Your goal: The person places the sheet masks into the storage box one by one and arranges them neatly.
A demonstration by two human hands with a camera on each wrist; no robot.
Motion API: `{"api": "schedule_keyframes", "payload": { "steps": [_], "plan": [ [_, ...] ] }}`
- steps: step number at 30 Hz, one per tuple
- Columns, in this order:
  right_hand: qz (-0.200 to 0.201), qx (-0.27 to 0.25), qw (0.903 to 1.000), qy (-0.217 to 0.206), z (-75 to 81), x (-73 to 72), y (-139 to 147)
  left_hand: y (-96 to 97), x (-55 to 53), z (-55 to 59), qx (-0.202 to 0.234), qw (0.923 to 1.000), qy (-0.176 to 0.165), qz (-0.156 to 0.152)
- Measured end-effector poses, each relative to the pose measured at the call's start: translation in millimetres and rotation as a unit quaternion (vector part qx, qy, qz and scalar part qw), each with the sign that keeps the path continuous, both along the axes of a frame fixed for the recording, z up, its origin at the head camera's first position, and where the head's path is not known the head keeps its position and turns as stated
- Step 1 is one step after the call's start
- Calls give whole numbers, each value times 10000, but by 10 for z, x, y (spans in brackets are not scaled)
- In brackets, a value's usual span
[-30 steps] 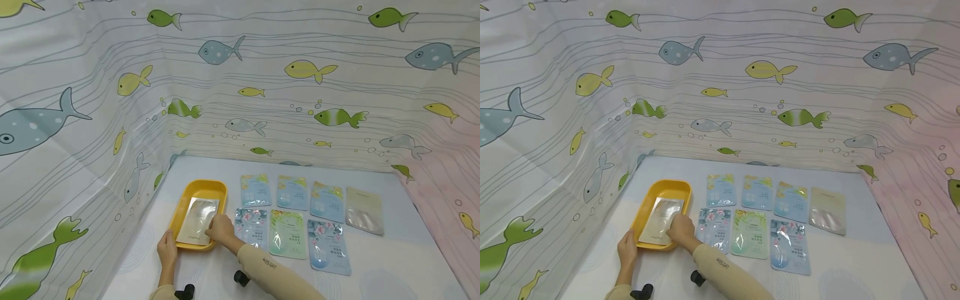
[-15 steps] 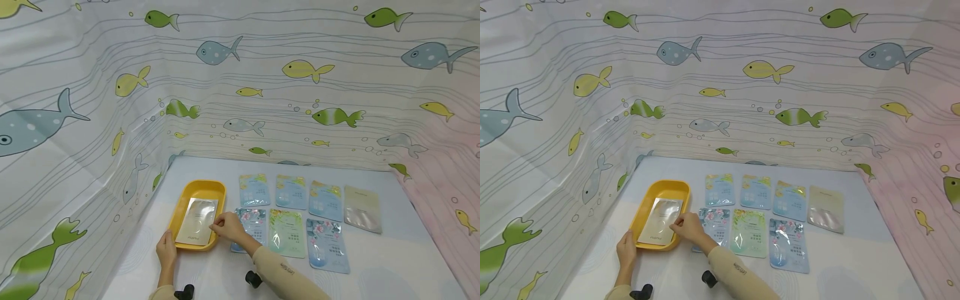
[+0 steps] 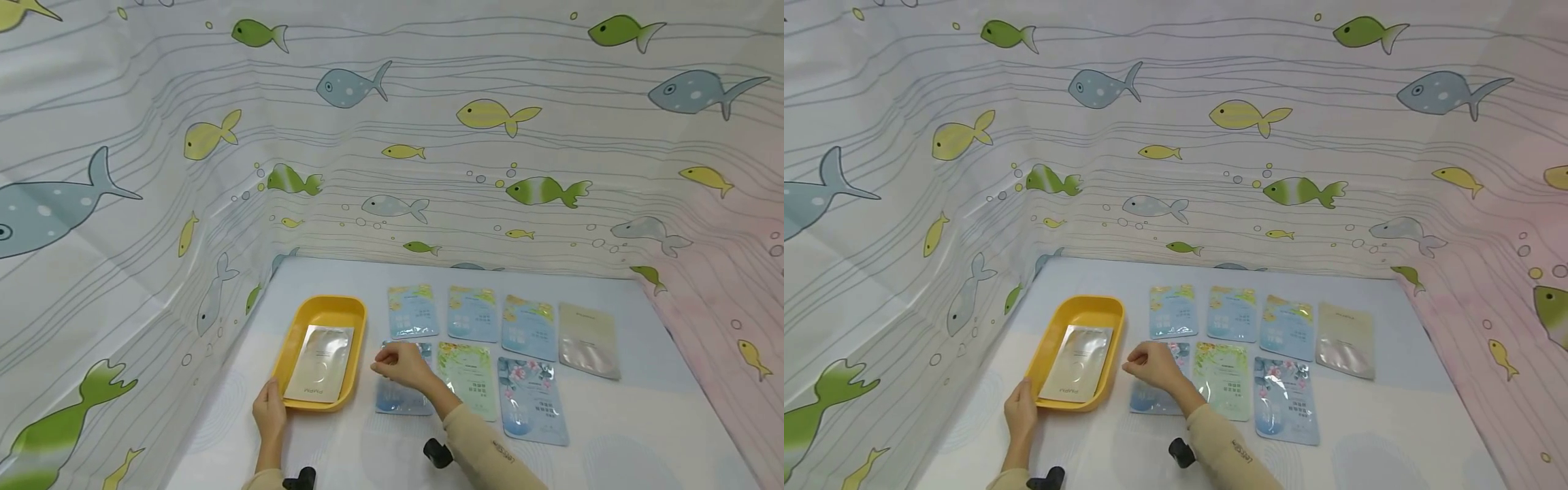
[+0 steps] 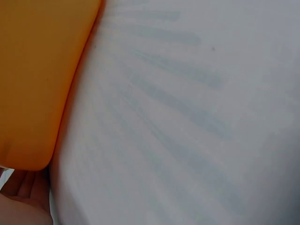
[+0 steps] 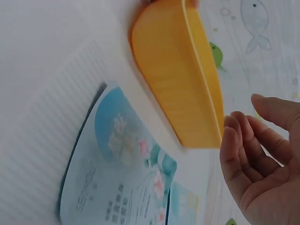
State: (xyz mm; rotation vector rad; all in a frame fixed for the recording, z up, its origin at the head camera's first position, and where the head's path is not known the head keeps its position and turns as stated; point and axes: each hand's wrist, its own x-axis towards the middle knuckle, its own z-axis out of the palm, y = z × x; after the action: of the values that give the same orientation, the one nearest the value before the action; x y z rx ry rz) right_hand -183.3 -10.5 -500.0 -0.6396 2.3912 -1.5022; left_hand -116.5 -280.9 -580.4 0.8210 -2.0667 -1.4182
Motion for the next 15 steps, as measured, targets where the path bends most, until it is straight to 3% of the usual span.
{"api": "schedule_keyframes", "payload": {
  "steps": [7, 15],
  "plan": [
    [-76, 41, 9999, -58, -64, 51, 256, -16, 7, 19, 124, 9997, 161, -154],
    [-256, 38, 9995, -197, -157, 117, 492, -16, 18, 28, 155, 9996, 124, -191]
  ]
}}
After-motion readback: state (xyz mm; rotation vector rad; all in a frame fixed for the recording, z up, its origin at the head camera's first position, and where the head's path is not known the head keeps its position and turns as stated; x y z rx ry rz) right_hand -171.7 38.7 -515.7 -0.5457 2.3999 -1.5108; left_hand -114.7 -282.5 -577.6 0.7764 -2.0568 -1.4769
